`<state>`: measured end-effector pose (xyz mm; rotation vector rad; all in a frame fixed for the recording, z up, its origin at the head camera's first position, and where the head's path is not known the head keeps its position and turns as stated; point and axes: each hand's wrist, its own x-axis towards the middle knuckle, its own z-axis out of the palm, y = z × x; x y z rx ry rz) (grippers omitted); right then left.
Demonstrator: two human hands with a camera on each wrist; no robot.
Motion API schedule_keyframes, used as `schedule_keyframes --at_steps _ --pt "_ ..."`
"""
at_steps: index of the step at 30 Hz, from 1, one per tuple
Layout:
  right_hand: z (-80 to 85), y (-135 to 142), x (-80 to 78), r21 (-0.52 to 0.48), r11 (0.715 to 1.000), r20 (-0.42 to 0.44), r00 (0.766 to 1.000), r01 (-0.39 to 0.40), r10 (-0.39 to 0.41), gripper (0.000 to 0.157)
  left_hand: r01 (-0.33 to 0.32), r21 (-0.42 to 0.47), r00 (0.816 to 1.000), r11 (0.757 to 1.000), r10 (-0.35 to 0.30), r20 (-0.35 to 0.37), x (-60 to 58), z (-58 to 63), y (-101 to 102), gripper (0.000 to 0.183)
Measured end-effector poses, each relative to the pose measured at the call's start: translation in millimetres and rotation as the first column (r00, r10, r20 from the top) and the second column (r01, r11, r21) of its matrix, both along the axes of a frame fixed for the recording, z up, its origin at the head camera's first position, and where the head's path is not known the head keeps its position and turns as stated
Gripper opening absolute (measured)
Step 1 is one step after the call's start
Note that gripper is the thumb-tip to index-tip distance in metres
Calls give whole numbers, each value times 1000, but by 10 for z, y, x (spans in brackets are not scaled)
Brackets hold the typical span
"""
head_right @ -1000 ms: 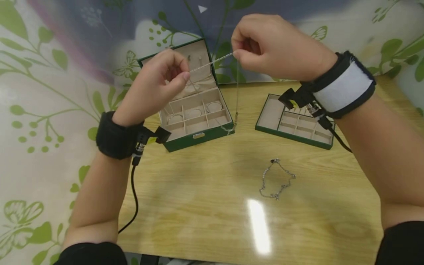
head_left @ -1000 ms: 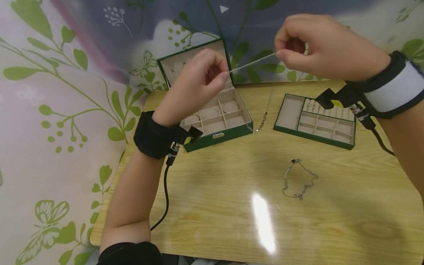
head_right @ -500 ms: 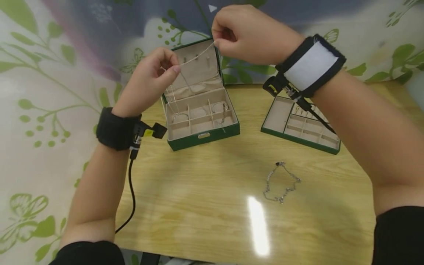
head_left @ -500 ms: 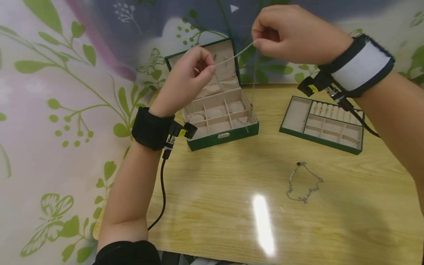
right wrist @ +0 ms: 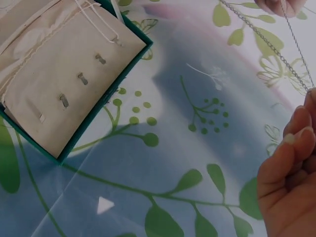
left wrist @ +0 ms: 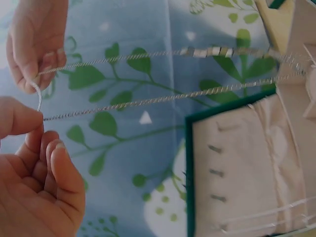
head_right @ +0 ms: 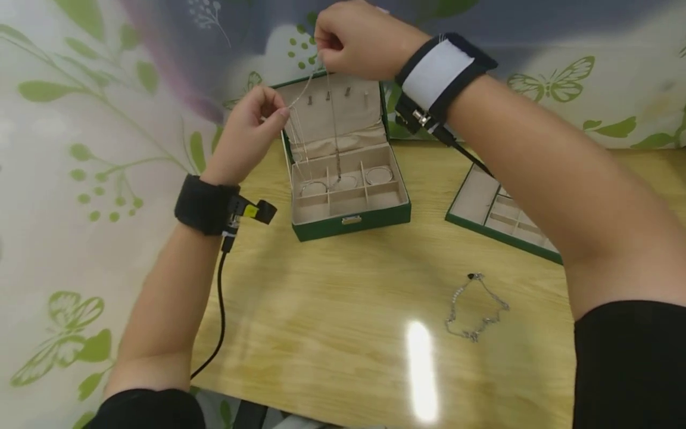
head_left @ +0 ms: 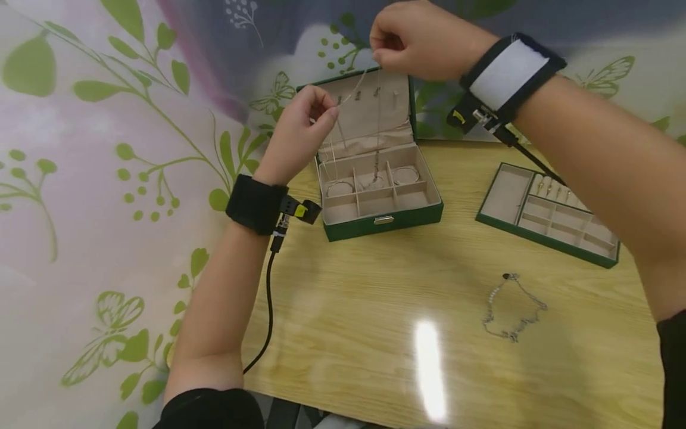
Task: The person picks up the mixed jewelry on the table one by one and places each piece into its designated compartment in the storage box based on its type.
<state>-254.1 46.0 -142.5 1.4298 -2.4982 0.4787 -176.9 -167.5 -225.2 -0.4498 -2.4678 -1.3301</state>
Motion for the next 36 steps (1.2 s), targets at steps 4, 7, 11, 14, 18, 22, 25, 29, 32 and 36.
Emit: schedule_keyframes --at_steps 4,7,11,14,18,22,25,29,32,36 --pt "-32 -141 -118 33 999 -2 1000 6 -6 22 -73 43 997 996 72 24 -41 -125 -64 16" --pt "-77 -225 -188 84 996 -11 1000 9 -9 23 -137 66 989 988 133 62 -21 -275 -110 21" --pt "-162 -277 -301 153 988 -30 999 29 -24 23 -227 51 964 973 217 155 8 -586 -104 27" --pt "-231 -295 -394 179 982 -44 998 56 -49 24 -265 2 934 964 256 251 3 -871 -66 33" --pt "-314 -302 -498 191 978 -55 995 87 -78 26 -263 -70 886 962 270 377 -29 -1234 20 49" --pt "-379 -331 -599 194 976 -63 995 94 -84 28 -286 -134 832 949 316 456 -68 -1495 125 64" --pt "-422 -372 -677 189 977 -61 995 95 -85 30 -318 -81 793 945 312 523 -104 -1642 174 71" --pt "-486 -425 -772 175 978 -68 992 115 -104 31 -355 48 751 934 254 610 -178 -1752 262 72" --pt "-561 -456 -831 149 979 -89 988 137 -125 34 -364 69 743 929 244 624 -234 -1775 364 65" --pt "-690 -465 -891 127 976 -73 983 175 -167 33 -325 -3 757 946 262 599 -298 -1899 449 62"
